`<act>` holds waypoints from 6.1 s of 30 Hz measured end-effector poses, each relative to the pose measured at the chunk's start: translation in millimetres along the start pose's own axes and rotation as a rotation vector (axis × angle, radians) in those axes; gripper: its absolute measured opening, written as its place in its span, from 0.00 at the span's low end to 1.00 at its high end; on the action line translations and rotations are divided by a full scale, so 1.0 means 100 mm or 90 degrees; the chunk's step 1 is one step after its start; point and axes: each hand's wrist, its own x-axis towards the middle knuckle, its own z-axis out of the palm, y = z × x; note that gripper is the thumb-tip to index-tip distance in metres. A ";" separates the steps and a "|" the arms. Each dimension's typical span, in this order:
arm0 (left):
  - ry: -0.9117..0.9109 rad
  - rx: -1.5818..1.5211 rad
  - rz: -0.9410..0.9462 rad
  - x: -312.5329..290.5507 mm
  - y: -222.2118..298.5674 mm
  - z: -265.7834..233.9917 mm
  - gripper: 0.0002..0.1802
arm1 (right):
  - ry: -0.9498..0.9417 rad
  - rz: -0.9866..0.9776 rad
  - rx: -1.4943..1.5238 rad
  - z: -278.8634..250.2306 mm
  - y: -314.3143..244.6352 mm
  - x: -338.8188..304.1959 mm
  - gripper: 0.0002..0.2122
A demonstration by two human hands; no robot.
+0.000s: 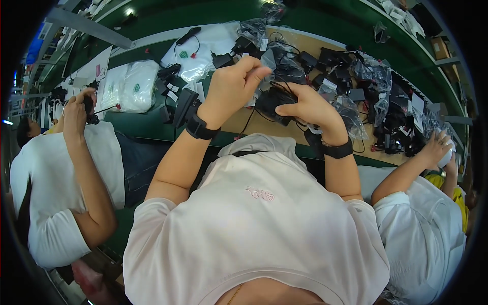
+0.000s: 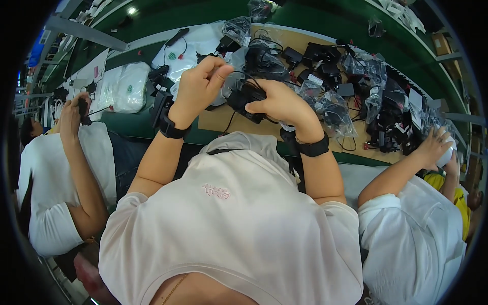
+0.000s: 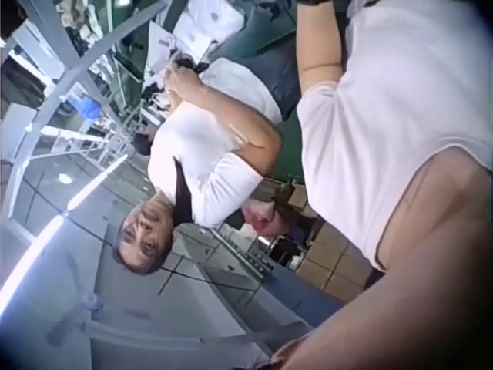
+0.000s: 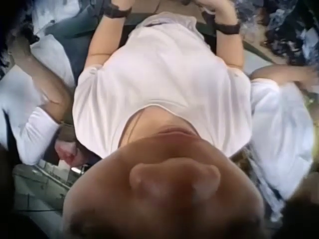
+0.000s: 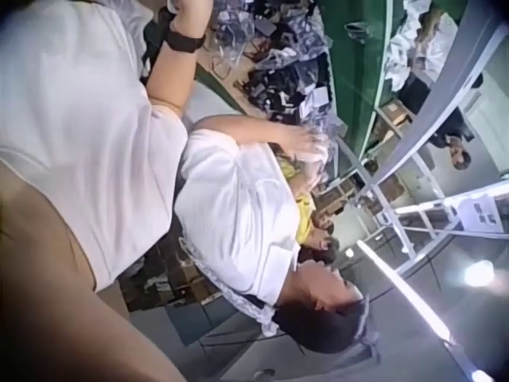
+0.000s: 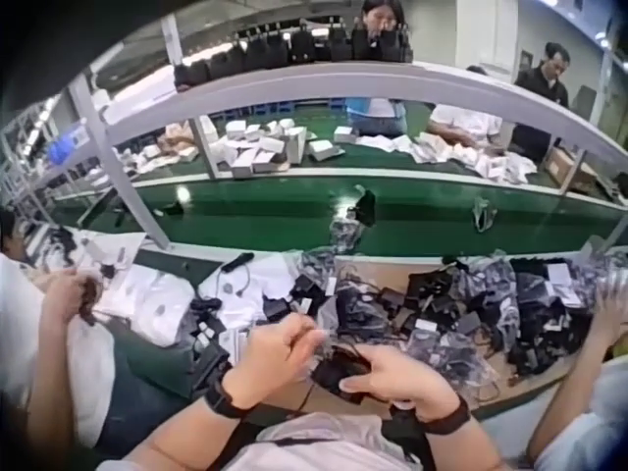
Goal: Manually sort and pack electronic components into plastic bags at an assembly line.
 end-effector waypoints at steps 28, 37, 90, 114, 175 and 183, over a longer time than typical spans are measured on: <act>-0.123 0.032 -0.158 -0.09 0.07 -0.02 0.11 | 0.225 -0.048 0.607 0.21 0.09 0.12 0.17; -0.065 -0.035 -0.269 -0.14 0.03 0.16 0.07 | 0.253 -0.082 0.642 0.31 0.09 0.20 0.19; -0.113 -0.070 0.165 0.13 -0.01 0.24 0.05 | 0.233 -0.241 -0.505 0.21 0.02 0.40 0.04; -0.252 -0.210 0.018 0.17 0.25 -0.09 0.05 | 0.147 -0.284 0.507 0.19 -0.06 0.29 0.30; 0.211 -0.974 -0.525 1.04 -1.41 0.64 0.23 | 0.093 -0.164 -0.196 -0.70 -0.24 1.24 0.10; 0.230 -0.608 -0.452 1.07 -1.01 0.71 0.31 | 0.342 -0.291 -0.175 -0.27 -0.10 1.39 0.35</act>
